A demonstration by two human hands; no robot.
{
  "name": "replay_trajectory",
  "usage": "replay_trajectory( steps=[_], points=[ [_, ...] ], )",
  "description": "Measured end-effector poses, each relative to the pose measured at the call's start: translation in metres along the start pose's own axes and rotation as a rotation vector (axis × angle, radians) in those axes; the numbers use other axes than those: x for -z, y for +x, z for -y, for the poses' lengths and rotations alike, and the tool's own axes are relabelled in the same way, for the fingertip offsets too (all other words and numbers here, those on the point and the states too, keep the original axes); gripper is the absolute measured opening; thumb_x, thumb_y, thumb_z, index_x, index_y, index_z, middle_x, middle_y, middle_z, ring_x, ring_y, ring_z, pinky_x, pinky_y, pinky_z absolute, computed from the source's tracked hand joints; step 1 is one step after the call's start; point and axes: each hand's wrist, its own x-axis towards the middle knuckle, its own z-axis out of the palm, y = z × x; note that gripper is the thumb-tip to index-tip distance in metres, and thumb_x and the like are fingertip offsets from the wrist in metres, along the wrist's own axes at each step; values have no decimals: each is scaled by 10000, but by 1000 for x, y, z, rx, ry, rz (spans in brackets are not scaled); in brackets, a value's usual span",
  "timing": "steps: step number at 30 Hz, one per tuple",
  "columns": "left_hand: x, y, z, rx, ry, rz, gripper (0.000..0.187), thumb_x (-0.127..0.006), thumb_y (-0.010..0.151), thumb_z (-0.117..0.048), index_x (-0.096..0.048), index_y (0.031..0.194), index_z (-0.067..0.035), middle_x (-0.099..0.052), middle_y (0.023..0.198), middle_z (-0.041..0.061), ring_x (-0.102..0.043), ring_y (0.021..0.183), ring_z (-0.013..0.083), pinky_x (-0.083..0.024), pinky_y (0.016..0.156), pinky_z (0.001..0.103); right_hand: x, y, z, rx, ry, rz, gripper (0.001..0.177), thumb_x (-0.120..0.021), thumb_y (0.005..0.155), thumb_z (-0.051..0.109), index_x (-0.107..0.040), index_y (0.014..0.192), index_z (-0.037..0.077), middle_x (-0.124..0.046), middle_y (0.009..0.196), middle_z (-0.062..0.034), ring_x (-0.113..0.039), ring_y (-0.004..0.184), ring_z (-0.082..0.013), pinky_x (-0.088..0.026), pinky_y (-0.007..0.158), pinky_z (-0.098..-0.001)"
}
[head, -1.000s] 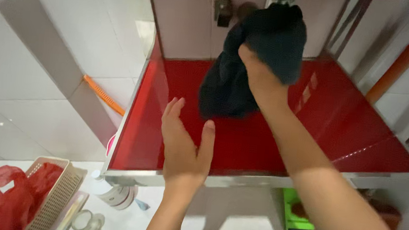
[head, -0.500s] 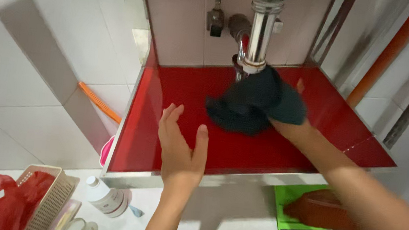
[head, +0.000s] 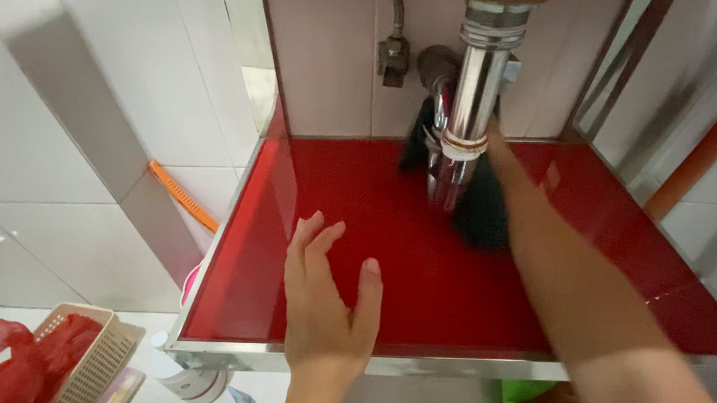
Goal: The person removes various toiletries and cleaning supplies from a red bathroom sink and places them on the floor. They then wet a dark cloth under the tap, wring it out, and wipe the sink basin and surrounding surfaces. Finally, they return the items to the sink area.
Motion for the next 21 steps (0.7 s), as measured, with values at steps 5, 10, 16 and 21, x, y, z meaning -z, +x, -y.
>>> replay_trajectory(
  steps=[5,10,16,21],
  points=[
    [-1,2,0,3,22,18,470,-651,955,-241,-543,1329,23,-411,1538,244,-395,1434,413,-364,1136,488,-4,-11,0,26,-308,63,504,-418,1112,455,-698,1234,55,-714,1167,-185,-687,1015,-293,-512,921,-483],
    [-2,3,-3,-14,55,33,501,-673,927,-231,-539,1333,30,-400,1536,258,-366,1432,440,-359,1114,503,51,-9,-8,-303,-564,162,548,-381,1145,446,-728,1195,25,-738,1115,-224,-716,956,-314,-562,855,-487],
    [-2,0,0,-22,19,3,477,-666,934,-219,-552,1329,23,-421,1537,258,-359,1456,438,-361,1129,496,40,47,9,-192,-523,-9,469,-430,1092,368,-727,1192,19,-732,1121,-234,-707,961,-325,-558,863,-485],
    [-2,1,3,-28,53,13,497,-678,922,-222,-548,1338,18,-410,1532,266,-353,1445,447,-342,1134,510,7,68,9,-2,-470,-59,395,-486,1033,293,-720,1196,19,-721,1138,-237,-693,978,-333,-543,884,-482]
  ],
)
